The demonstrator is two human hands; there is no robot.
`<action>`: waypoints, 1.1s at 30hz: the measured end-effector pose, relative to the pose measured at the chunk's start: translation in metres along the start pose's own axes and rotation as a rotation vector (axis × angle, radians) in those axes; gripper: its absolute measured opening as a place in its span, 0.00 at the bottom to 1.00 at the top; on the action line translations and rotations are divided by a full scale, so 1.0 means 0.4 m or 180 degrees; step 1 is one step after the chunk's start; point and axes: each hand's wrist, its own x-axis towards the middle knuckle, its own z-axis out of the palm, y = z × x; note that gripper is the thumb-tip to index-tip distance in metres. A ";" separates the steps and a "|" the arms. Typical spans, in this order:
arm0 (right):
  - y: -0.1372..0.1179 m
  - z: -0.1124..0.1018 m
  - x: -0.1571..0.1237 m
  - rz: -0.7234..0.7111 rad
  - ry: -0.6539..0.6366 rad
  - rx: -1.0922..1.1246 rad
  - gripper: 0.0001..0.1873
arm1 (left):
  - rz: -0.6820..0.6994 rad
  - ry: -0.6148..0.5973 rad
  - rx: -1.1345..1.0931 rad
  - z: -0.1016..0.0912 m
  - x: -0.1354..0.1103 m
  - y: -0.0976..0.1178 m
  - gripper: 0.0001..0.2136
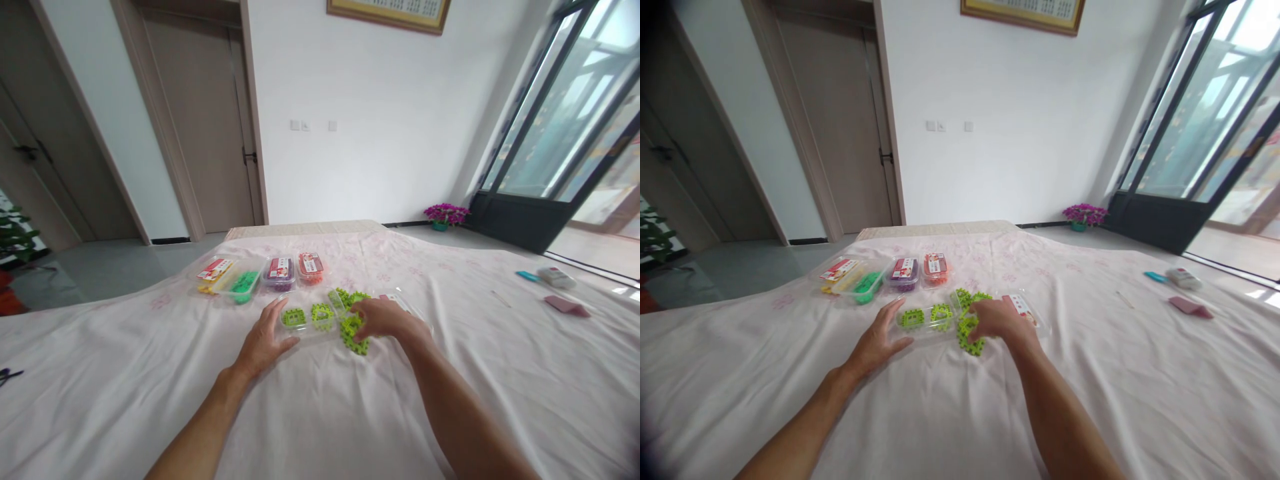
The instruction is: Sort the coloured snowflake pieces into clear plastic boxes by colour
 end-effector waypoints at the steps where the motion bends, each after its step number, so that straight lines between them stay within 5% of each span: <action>1: -0.007 0.009 0.001 -0.0067 -0.0080 -0.0061 0.37 | -0.0005 -0.0018 -0.0053 -0.001 0.000 0.002 0.38; 4: -0.016 0.024 0.002 -0.0137 -0.0138 -0.0163 0.35 | -0.0136 -0.0104 -0.0165 -0.006 -0.002 0.009 0.38; 11: 0.009 -0.016 -0.002 0.0032 0.0306 0.0167 0.09 | -0.0216 -0.0175 -0.0222 -0.016 -0.002 0.024 0.36; 15: -0.006 -0.045 0.002 0.0162 0.1049 0.0425 0.12 | -0.0243 -0.0229 -0.0205 -0.022 0.002 0.027 0.34; 19: -0.056 -0.047 -0.002 -0.0307 0.1365 0.0985 0.13 | -0.0201 -0.0290 -0.0111 -0.025 0.005 0.024 0.32; 27: -0.185 -0.015 0.045 -0.1170 0.0814 0.1042 0.11 | -0.0101 -0.0299 0.0002 -0.019 0.007 0.016 0.31; 33: -0.206 -0.031 0.073 -0.1478 -0.0234 0.1016 0.12 | -0.0107 -0.0332 0.0031 -0.021 0.006 0.014 0.32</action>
